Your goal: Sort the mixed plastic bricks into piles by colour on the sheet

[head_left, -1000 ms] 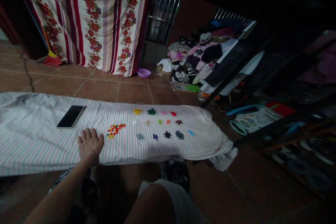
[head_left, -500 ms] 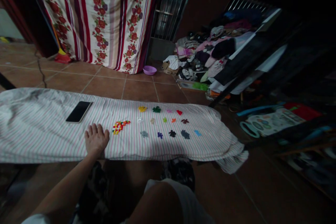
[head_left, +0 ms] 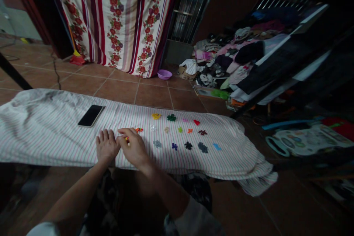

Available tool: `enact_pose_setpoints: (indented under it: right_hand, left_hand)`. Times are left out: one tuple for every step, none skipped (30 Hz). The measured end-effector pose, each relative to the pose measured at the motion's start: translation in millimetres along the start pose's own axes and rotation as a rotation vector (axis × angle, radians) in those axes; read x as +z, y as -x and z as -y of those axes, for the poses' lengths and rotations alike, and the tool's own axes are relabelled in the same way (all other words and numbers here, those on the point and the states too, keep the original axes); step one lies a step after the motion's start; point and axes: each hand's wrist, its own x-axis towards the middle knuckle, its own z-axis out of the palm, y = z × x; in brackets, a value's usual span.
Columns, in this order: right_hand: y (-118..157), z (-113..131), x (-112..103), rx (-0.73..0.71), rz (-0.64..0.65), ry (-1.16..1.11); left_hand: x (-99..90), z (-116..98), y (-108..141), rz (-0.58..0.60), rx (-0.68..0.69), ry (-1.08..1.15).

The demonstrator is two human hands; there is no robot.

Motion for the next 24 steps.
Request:
enact_pose_setpoints:
  right_hand:
    - [-4,-12,-3,0.042,-0.026,0.045]
    - [-8,-24,-6,0.082,-0.043,0.096]
    - [-11,-37,-10,0.129,-0.052,0.152]
    - [-13,-49,-13,0.204,-0.044,0.29]
    - [-14,-61,-15,0.252,-0.016,0.411]
    - [-14,-72,-16,0.265,0.019,0.503]
    - [-13,-81,-15,0.279,0.049,0.58]
    - [-12,-89,-14,0.282,0.074,0.627]
    - [-9,-94,-12,0.283,0.088,0.654]
    - [-6,-98,-9,0.282,0.091,0.667]
    - [-2,-101,-6,0.271,0.088,0.669]
    - [2,-103,-2,0.252,0.081,0.666]
    - [7,-104,1,0.226,0.074,0.662]
    - [12,-105,3,0.196,0.071,0.658]
    - [16,-106,5,0.166,0.069,0.653]
    - [20,-107,6,0.141,0.069,0.646]
    - [23,-108,7,0.12,0.067,0.634]
    - [25,-109,6,0.099,0.062,0.614]
    - [27,-110,6,0.078,0.051,0.587]
    - [28,-110,4,0.057,0.034,0.553]
    - [27,-111,3,0.037,0.012,0.513]
    - [26,-112,1,0.017,-0.012,0.469]
    - [24,-112,-2,0.002,-0.036,0.427]
    - [20,-112,-4,-0.004,-0.059,0.389]
  left_hand:
    - [-0.4,0,0,-0.015,-0.005,-0.026]
    - [-0.8,-1,0,-0.029,-0.012,-0.06]
    - [-1.2,-1,0,-0.038,-0.012,-0.093]
    - [-1.7,-2,-1,-0.042,-0.008,-0.122]
    - [-2.1,-3,-1,-0.044,-0.006,-0.144]
    - [-2.4,-3,-2,-0.044,-0.006,-0.157]
    - [-2.6,-4,-2,-0.043,-0.007,-0.165]
    - [-2.8,-4,-3,-0.042,-0.009,-0.17]
    - [-2.9,-4,-3,-0.041,-0.012,-0.172]
    - [-3.0,-4,-3,-0.04,-0.012,-0.173]
    - [-3.0,-4,-3,-0.039,-0.012,-0.174]
    - [-3.1,-4,-3,-0.04,-0.011,-0.175]
    - [-3.1,-3,-3,-0.041,-0.009,-0.176]
    - [-3.2,-3,-3,-0.043,-0.007,-0.178]
    - [-3.2,-3,-3,-0.048,-0.005,-0.18]
    - [-3.4,-3,-3,-0.054,-0.005,-0.182]
    - [-3.6,-3,-2,-0.058,-0.004,-0.182]
    - [-3.8,-3,-2,-0.059,-0.004,-0.182]
    - [-4.1,-4,-2,-0.058,-0.005,-0.18]
    - [-4.3,-4,-2,-0.054,-0.005,-0.178]
    - [-4.6,-4,-2,-0.05,-0.007,-0.176]
    - [-4.8,-5,-2,-0.044,-0.01,-0.173]
    - [-5.0,-5,-2,-0.039,-0.013,-0.169]
    - [-5.1,-5,-2,-0.032,-0.017,-0.164]
